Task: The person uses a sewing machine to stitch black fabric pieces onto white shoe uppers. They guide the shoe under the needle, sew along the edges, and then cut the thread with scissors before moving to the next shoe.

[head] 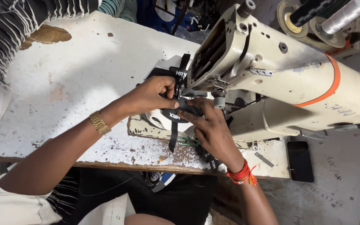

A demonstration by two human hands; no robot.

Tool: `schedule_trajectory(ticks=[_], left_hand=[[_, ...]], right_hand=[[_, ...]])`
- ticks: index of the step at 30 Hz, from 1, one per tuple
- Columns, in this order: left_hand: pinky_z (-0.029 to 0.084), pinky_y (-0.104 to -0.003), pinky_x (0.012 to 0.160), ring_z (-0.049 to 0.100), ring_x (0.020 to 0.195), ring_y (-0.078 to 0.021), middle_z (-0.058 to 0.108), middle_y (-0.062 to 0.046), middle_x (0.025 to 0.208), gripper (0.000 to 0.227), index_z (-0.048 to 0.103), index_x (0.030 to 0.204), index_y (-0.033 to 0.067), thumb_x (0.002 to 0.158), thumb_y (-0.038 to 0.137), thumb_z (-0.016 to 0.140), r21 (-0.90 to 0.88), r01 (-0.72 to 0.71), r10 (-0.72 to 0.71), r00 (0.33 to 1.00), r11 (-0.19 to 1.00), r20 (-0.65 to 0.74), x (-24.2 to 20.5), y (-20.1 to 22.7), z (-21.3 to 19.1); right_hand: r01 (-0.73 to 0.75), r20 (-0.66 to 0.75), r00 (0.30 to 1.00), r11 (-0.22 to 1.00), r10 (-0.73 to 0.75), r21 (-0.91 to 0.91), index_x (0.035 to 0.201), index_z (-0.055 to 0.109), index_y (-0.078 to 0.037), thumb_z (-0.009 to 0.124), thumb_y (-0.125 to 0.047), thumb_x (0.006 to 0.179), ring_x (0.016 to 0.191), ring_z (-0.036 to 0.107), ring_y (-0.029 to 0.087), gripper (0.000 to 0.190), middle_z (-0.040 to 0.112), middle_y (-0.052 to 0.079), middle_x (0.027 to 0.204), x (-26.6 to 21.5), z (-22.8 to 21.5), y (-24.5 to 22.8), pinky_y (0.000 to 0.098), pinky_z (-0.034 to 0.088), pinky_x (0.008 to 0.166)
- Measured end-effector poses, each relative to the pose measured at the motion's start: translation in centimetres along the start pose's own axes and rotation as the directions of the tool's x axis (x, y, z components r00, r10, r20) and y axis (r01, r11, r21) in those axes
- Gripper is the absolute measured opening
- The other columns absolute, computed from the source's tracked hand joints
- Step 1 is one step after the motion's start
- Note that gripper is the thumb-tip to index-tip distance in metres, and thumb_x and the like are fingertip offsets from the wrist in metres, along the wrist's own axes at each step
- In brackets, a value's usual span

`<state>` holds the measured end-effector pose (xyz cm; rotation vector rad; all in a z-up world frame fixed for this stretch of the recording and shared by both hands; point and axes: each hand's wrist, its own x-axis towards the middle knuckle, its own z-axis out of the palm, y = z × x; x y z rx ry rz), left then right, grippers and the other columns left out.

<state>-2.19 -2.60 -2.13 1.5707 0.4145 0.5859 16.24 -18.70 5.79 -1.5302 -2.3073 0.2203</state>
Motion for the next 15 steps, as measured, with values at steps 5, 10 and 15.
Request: schedule_trajectory(ticks=[5, 10, 15], left_hand=[[0.045, -0.023, 0.060, 0.054, 0.069, -0.0052, 0.056, 0.002, 0.075, 0.030, 0.051, 0.080, 0.0084, 0.083, 0.001, 0.080, -0.033, -0.041, 0.042, 0.999, 0.999, 0.012, 0.4, -0.3, -0.4], [0.044, -0.024, 0.059, 0.057, 0.073, -0.0060, 0.058, 0.002, 0.081, 0.026, 0.055, 0.086, 0.0060, 0.081, 0.002, 0.080, -0.013, 0.032, -0.032, 0.998, 0.999, 0.054, 0.8, 0.8, -0.8], [0.047, -0.024, 0.060, 0.059, 0.079, -0.0071, 0.059, 0.002, 0.087, 0.025, 0.057, 0.094, 0.0043, 0.078, 0.002, 0.076, 0.037, 0.098, -0.102, 0.987, 0.995, 0.128, 0.7, 3.0, -1.4]], right_hand=[[-0.020, -0.009, 1.000, 1.000, 0.020, -0.008, 0.136, 0.067, -0.018, 0.063, 0.006, 0.077, 0.127, 0.053, 0.037, 0.064, 0.053, 0.014, 0.143, 0.2, 0.2, 0.4, 0.0465, 0.044, 0.106], [-0.042, 0.027, 0.999, 0.999, 0.042, 0.011, 0.138, 0.066, -0.019, 0.061, 0.006, 0.078, 0.130, 0.053, 0.035, 0.065, 0.053, 0.013, 0.145, 0.7, -0.4, 0.4, 0.0462, 0.043, 0.105], [0.000, 0.023, 1.000, 1.000, 0.000, 0.016, 0.139, 0.065, -0.016, 0.060, 0.004, 0.080, 0.138, 0.050, 0.035, 0.062, 0.052, 0.014, 0.148, 0.3, -0.8, 0.9, 0.0480, 0.042, 0.109]])
